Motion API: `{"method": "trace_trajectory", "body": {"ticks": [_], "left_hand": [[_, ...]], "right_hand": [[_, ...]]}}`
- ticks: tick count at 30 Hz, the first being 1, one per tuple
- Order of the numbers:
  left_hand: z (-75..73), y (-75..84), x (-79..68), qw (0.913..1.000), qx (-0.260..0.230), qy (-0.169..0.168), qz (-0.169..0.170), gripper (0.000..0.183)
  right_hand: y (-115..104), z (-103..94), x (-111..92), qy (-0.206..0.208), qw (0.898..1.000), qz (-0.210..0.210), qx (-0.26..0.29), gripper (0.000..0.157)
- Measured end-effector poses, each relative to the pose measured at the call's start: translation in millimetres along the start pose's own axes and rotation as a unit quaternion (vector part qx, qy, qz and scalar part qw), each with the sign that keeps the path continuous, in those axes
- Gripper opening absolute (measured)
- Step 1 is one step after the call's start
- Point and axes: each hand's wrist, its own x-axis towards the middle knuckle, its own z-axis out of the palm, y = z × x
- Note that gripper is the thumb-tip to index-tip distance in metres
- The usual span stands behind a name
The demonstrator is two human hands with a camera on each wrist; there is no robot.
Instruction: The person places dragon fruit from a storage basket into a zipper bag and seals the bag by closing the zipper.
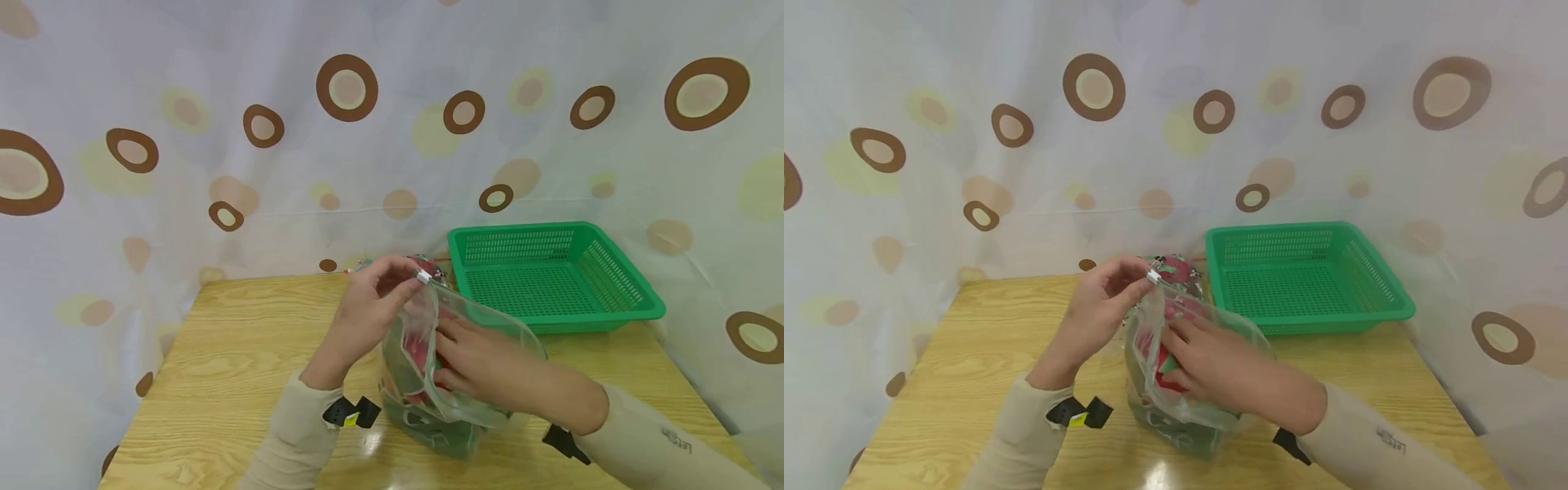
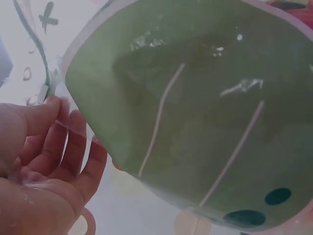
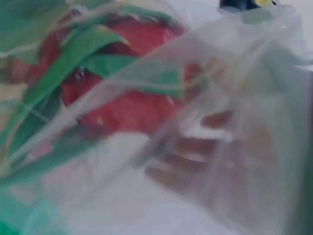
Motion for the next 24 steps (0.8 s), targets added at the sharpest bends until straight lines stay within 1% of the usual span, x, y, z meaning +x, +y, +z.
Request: {"method": "trace_trajectory", "body": {"ticks": [2,3,6,8,10,13,15,16,19,22,24], "left_hand": [[-1.1,0.0,-0.5,0.9998,-0.001,0.018,-0.004,0.012],[-1.6,0.0,-0.6,0.9997,-0.003,0.026,-0.004,0.012],[-2.9,-1.1,-0.3,0.9991,-0.006,0.043,-0.001,0.012],[-3.6,-1.8,-0.1,0.9987,-0.013,0.050,0.000,0.012],[-4.1,-3.1,-0.1,0.9982,-0.023,0.055,-0.004,0.012],[-5.2,-4.4,-0.6,0.9976,-0.029,0.063,-0.009,0.012],[-6.1,-4.9,-0.8,0.9971,-0.031,0.069,-0.011,0.012],[-6.7,-5.0,-0.9,0.9969,-0.031,0.072,-0.011,0.012],[-8.0,-4.9,-1.4,0.9961,-0.033,0.081,-0.010,0.012],[-8.4,-5.0,-1.7,0.9957,-0.035,0.086,-0.005,0.012],[-8.2,-5.4,-1.7,0.9956,-0.035,0.086,-0.003,0.012]], "right_hand": [[1.8,-8.7,-6.5,0.040,0.999,-0.025,0.017,0.036],[2.2,-13.6,-9.8,0.060,0.997,-0.037,0.026,0.035],[4.1,-28.2,-21.9,0.128,0.988,-0.079,0.046,0.037],[5.4,-35.8,-30.9,0.168,0.979,-0.098,0.061,0.037],[6.7,-39.3,-40.6,0.210,0.968,-0.119,0.071,0.034],[7.2,-38.8,-55.7,0.243,0.955,-0.142,0.088,0.030],[6.7,-35.1,-64.5,0.249,0.953,-0.152,0.088,0.028],[5.9,-32.8,-68.6,0.242,0.955,-0.149,0.087,0.027],[2.8,-25.1,-78.4,0.210,0.968,-0.122,0.065,0.028],[-1.0,-17.6,-85.6,0.174,0.981,-0.081,0.030,0.030],[-2.5,-12.2,-87.8,0.164,0.984,-0.063,0.012,0.030]]}}
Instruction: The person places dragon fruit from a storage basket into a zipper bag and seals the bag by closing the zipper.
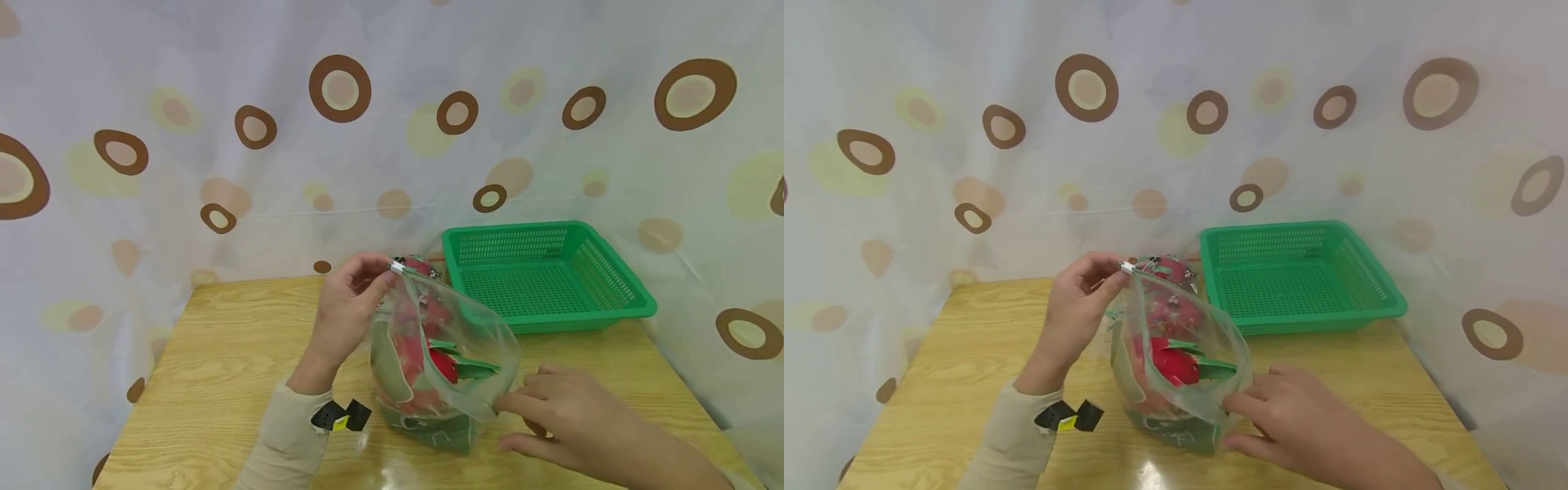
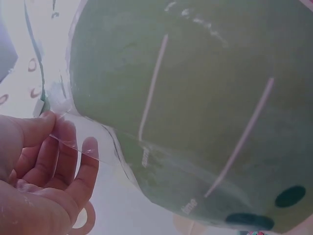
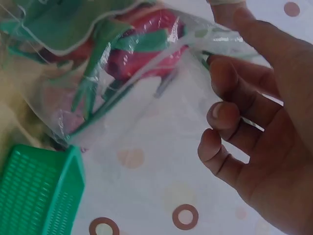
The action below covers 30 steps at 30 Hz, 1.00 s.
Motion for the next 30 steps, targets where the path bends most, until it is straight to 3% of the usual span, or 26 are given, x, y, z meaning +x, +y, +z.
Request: {"method": "trace_trajectory", "body": {"ticks": [10,19,26,30], "left_hand": [[-7.4,-0.9,-4.2,0.9999,-0.002,0.010,-0.005,0.014],[-16.2,-1.3,-7.0,0.9998,0.004,0.018,-0.010,0.016],[-16.7,-0.2,-9.4,0.9996,0.002,0.021,-0.016,0.015],[-18.9,0.5,-12.6,0.9994,0.002,0.029,-0.021,0.015]], "right_hand": [[4.4,19.6,-4.8,0.014,0.993,0.063,-0.095,0.048],[17.3,14.9,-9.2,-0.021,0.993,0.113,-0.019,0.040],[22.7,18.2,-2.2,0.014,0.996,0.084,-0.041,0.042],[21.7,18.4,-0.2,0.017,0.992,0.100,-0.071,0.047]]}}
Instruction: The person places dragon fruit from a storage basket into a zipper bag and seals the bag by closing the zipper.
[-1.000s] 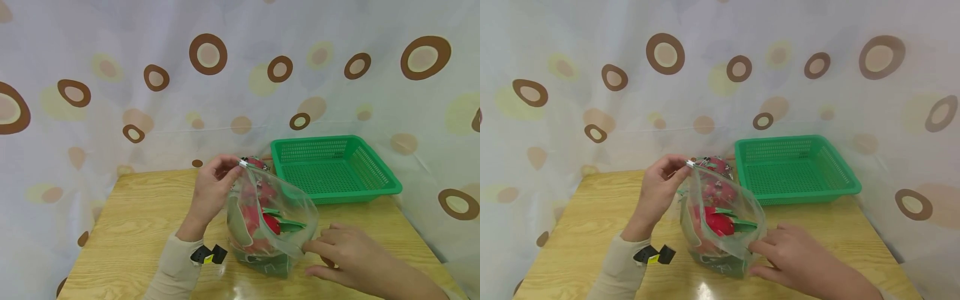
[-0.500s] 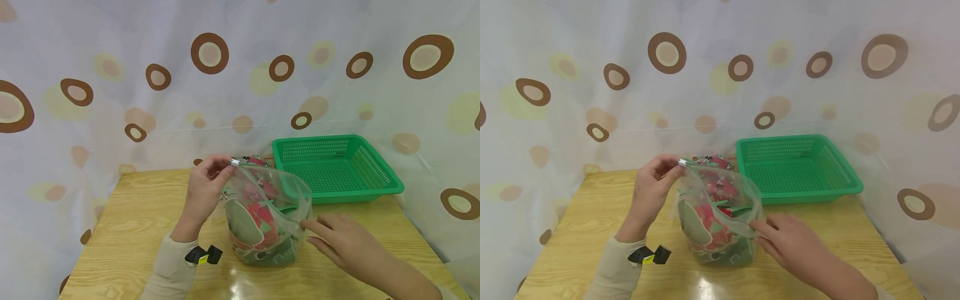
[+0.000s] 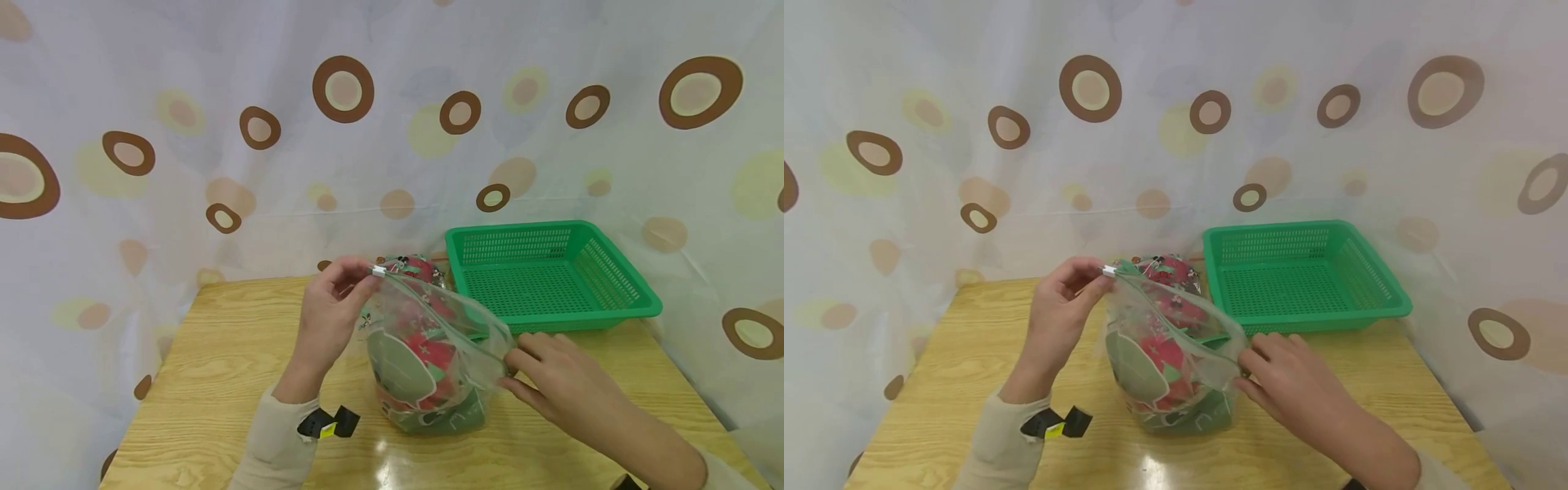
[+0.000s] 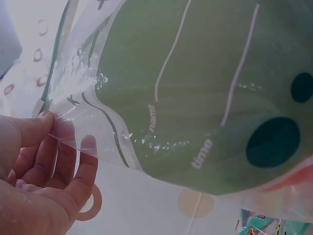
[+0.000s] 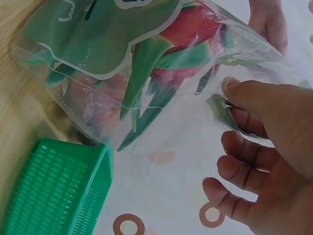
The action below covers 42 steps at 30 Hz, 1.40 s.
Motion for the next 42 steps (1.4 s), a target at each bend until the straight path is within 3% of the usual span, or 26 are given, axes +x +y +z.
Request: {"method": "trace_trajectory", "body": {"ticks": [9,17,22,24,28,30,32,42], "left_hand": [[-8.1,0.8,-6.0,0.9998,-0.008,0.021,0.003,0.019],[-13.4,3.0,-8.7,0.9992,-0.013,0.034,0.013,0.020],[-15.8,4.8,-9.6,0.9989,-0.013,0.040,0.018,0.018],[-16.5,5.3,-10.1,0.9988,-0.013,0.042,0.020,0.017],[-17.8,6.2,-10.7,0.9986,-0.013,0.046,0.022,0.020],[-19.2,6.2,-11.4,0.9985,-0.012,0.049,0.020,0.021],[-20.8,6.5,-12.5,0.9983,-0.011,0.053,0.019,0.021],[-33.1,12.8,-21.2,0.9974,0.013,0.070,0.009,0.015]], "right_hand": [[4.2,-13.0,8.0,0.061,0.998,0.011,-0.014,0.041],[4.2,-34.7,19.1,0.129,0.990,0.020,0.049,0.042],[6.9,-47.7,19.8,0.118,0.988,0.050,0.092,0.041],[8.4,-52.4,19.1,0.103,0.987,0.064,0.103,0.035],[12.4,-58.0,20.4,0.091,0.987,0.081,0.105,0.003],[14.4,-60.3,21.3,0.087,0.986,0.096,0.100,0.023],[17.4,-62.5,22.6,0.087,0.986,0.105,0.097,0.031],[26.2,-79.0,29.5,0.091,0.979,0.161,0.083,0.038]]}}
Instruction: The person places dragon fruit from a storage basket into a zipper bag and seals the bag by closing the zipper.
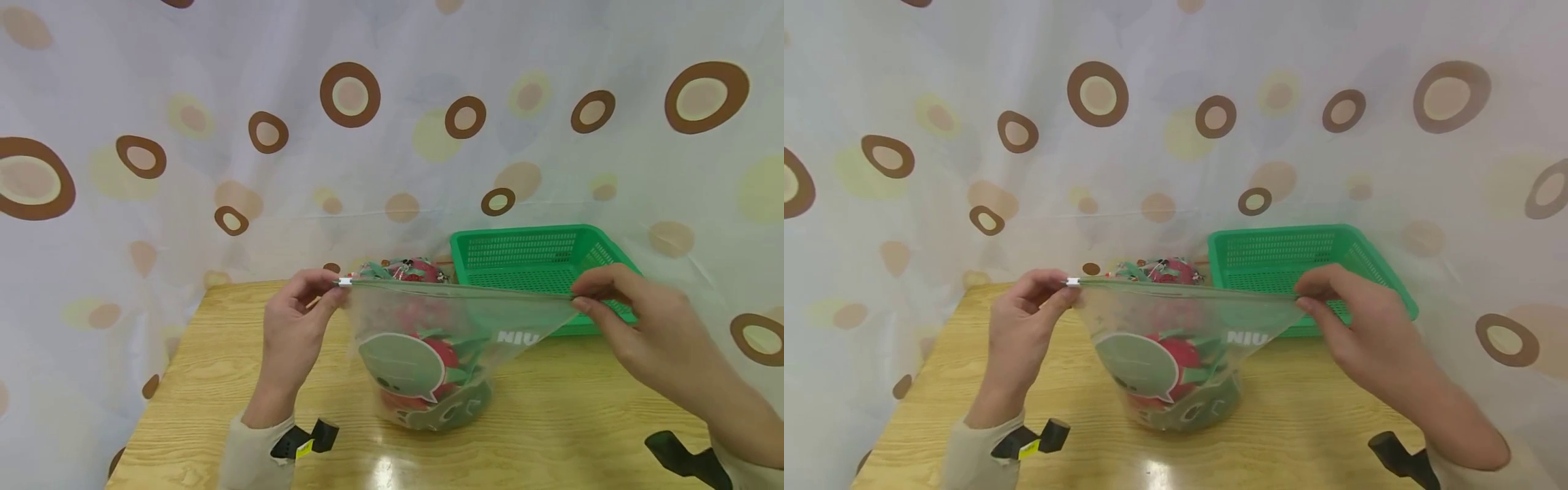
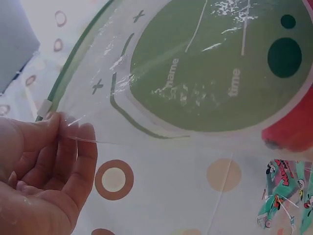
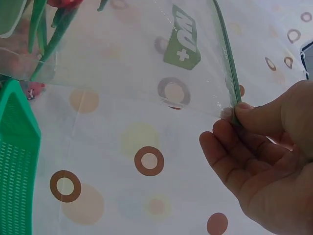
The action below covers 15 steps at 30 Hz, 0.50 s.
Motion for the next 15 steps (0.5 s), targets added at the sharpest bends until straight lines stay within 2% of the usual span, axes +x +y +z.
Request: {"method": "trace_trajectory", "body": {"ticks": [4,9,15], "left_hand": [[-0.3,2.2,-3.4,0.9995,0.020,-0.008,0.022,0.012],[1.5,0.0,-6.6,0.9989,0.003,-0.017,0.043,0.010],[1.5,-9.3,-8.7,0.9941,-0.046,-0.079,0.059,0.016]], "right_hand": [[3.9,-1.7,6.1,0.007,1.000,-0.021,-0.008,0.040],[11.6,5.0,11.1,0.021,0.998,-0.055,-0.002,0.041],[20.2,16.0,15.9,0.038,0.997,-0.068,-0.001,0.035]]}}
